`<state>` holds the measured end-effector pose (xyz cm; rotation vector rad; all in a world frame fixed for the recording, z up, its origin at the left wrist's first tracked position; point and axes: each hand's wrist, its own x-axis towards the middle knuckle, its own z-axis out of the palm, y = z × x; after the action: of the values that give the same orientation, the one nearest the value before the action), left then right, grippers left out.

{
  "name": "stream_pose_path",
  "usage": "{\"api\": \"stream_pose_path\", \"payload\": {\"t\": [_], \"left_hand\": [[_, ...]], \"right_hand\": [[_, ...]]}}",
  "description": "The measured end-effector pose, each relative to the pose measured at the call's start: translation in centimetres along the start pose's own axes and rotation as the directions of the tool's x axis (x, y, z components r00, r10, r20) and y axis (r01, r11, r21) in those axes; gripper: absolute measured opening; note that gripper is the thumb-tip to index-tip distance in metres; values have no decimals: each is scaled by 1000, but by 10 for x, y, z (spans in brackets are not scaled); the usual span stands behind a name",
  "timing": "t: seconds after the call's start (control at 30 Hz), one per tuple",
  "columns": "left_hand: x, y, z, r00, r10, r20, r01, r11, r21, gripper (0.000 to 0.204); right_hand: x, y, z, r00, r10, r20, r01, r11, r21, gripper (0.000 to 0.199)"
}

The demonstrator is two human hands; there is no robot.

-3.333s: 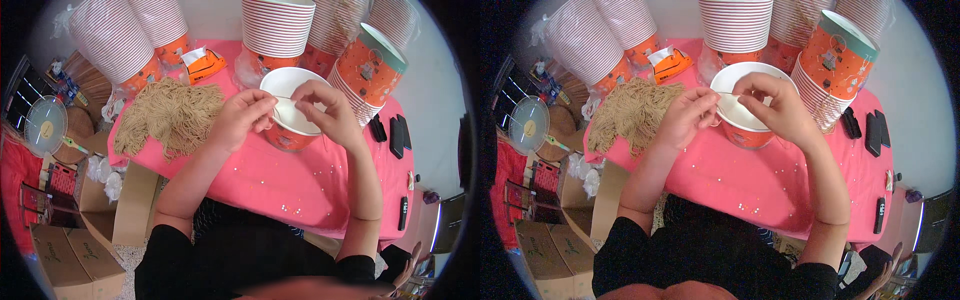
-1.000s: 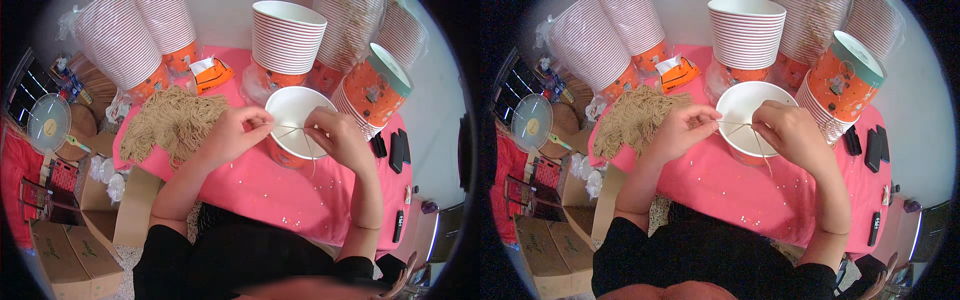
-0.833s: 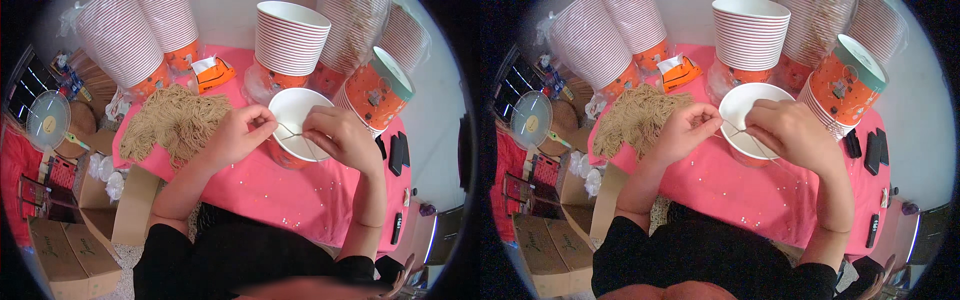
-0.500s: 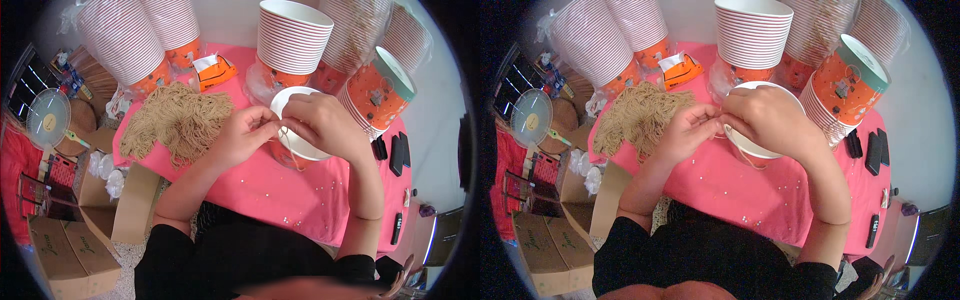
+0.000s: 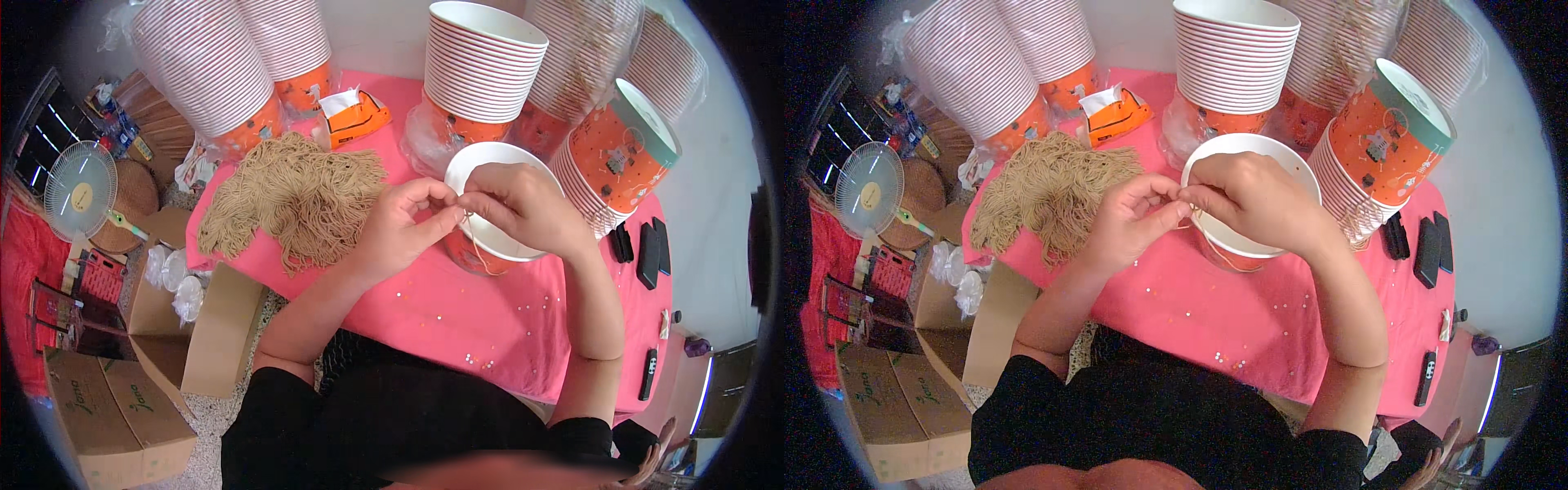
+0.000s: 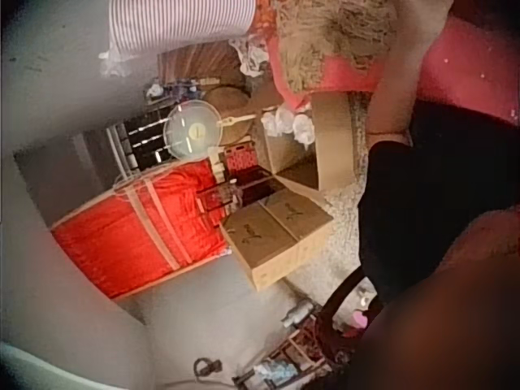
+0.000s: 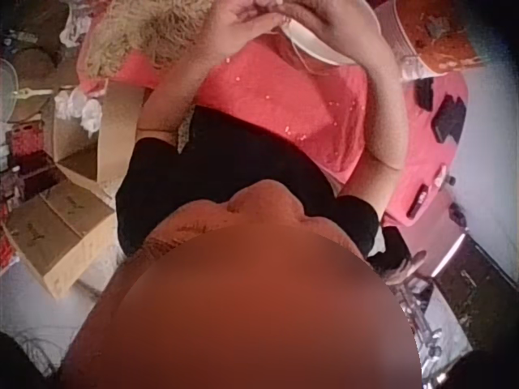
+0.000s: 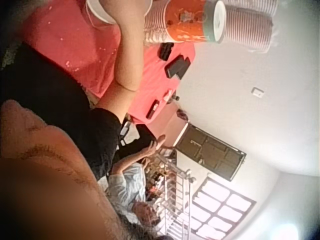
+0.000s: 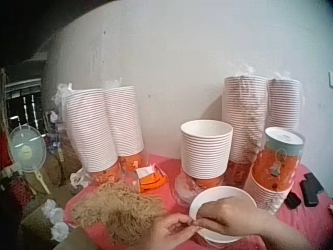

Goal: Assembling handles onto buckets by threading string through pre-drilled holes and tying knots.

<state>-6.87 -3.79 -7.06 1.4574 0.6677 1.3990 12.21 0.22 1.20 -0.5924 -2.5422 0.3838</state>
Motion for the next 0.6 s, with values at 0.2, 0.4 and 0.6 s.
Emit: {"api": "stream_pose_path", "payload": {"t": [0.2,0.4,0.6], "left_hand": [[-2,-4,0,966,244,-87,-208,931,302,10],[-1,6,6,993,-14,-117,1,994,-110,5],[4,2,-9,990,-133,-38,124,977,-172,1]], "right_hand": [[0,2,5,985,134,112,-162,939,304,28],[-5,8,7,953,260,154,-302,824,479,27],[-7,-3,23,974,220,-54,-188,916,354,12]]}}
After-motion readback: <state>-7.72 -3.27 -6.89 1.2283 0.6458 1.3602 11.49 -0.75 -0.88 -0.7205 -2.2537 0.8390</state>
